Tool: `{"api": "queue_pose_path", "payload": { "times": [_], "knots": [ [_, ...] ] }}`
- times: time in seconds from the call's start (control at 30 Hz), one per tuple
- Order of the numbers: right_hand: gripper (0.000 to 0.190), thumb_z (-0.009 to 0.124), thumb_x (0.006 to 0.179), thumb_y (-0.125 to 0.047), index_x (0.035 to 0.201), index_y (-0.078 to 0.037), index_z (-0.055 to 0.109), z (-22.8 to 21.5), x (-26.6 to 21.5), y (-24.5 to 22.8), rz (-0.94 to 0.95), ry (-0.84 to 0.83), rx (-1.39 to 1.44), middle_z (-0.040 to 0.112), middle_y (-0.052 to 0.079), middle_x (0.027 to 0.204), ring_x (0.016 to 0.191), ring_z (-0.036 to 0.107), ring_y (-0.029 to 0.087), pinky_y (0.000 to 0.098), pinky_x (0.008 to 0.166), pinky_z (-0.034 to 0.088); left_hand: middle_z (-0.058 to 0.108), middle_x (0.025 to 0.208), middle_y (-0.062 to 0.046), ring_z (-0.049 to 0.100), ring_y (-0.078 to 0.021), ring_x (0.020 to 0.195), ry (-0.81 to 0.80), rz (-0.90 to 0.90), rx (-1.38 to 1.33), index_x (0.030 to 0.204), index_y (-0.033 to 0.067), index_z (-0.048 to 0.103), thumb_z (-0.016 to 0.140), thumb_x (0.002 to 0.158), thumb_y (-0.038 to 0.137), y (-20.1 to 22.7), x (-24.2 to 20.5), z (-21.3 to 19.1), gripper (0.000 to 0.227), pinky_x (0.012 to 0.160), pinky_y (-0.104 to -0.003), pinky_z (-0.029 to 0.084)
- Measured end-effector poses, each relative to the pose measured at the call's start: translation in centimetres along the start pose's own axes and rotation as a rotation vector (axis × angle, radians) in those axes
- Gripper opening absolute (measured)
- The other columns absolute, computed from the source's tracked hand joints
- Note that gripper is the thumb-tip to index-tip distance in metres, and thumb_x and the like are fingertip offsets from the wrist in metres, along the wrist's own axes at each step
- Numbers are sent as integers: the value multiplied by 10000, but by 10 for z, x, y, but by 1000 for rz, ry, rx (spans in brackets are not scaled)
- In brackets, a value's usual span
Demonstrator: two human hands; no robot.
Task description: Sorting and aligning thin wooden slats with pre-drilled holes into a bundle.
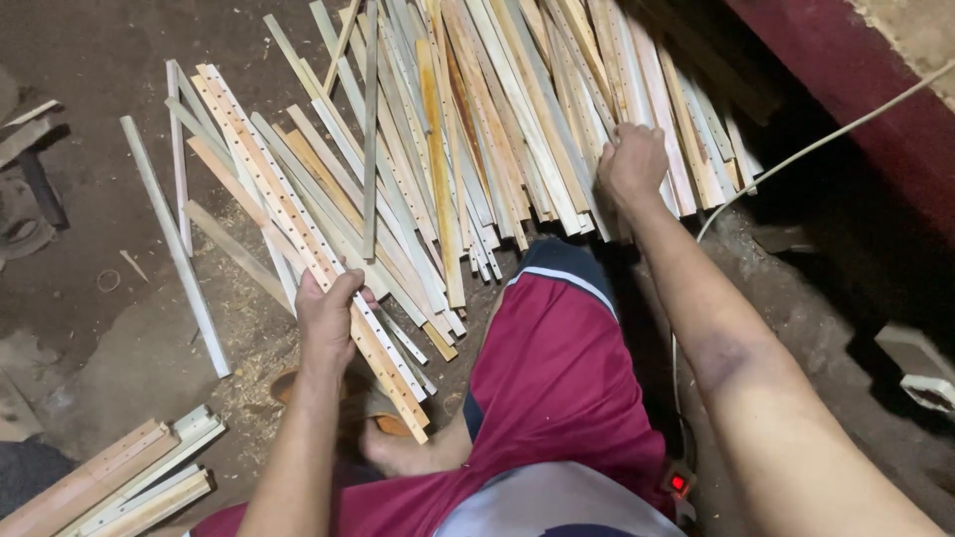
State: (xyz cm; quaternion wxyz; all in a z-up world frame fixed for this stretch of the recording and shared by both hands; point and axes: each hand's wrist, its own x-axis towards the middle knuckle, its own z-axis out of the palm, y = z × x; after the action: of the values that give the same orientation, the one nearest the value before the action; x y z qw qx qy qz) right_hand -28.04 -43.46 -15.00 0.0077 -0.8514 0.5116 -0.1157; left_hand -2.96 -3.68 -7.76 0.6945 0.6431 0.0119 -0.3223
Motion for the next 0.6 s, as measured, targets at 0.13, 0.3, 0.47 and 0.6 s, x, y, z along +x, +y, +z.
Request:
{"api": "queue_pose_path", "payload": {
  "times": [0.13, 0.3, 0.47, 0.6],
  "knots": [
    [630, 907, 776, -246, 1234, -1, 549, 14, 9, 31, 233, -76, -111, 590, 228, 1133, 1125, 551, 427, 541, 894, 562, 622, 662, -125, 673, -180, 503, -8, 10, 31, 1191, -24, 567, 719, 814, 7, -5, 2, -5, 407, 478, -304, 647],
    [138, 682, 827, -45, 951, 13, 666, 9, -4, 39, -13, -32, -179, 690, 181, 818, 906, 675, 399, 492, 728, 593, 610, 671, -110, 657, -172, 505, 13, -15, 24, 1183, -31, 569, 714, 815, 2, 1, -3, 2, 397, 480, -296, 636],
    [292, 764, 783, -112, 1020, 11, 644, 13, -6, 42, 70, -106, -72, 693, 201, 922, 1019, 633, 427, 546, 820, 573, 614, 668, -109, 665, -175, 508, 13, -16, 24, 1186, -31, 565, 710, 812, -1, -4, 0, 1, 402, 481, -299, 633],
    [410, 828, 830, -174, 1120, 25, 619, -11, -17, 10, 29, -107, 28, 658, 243, 1061, 1107, 551, 471, 607, 895, 515, 630, 679, -119, 677, -180, 509, 6, -9, 27, 1180, -43, 562, 716, 811, -8, -5, 4, -4, 401, 475, -312, 645]
  ]
}}
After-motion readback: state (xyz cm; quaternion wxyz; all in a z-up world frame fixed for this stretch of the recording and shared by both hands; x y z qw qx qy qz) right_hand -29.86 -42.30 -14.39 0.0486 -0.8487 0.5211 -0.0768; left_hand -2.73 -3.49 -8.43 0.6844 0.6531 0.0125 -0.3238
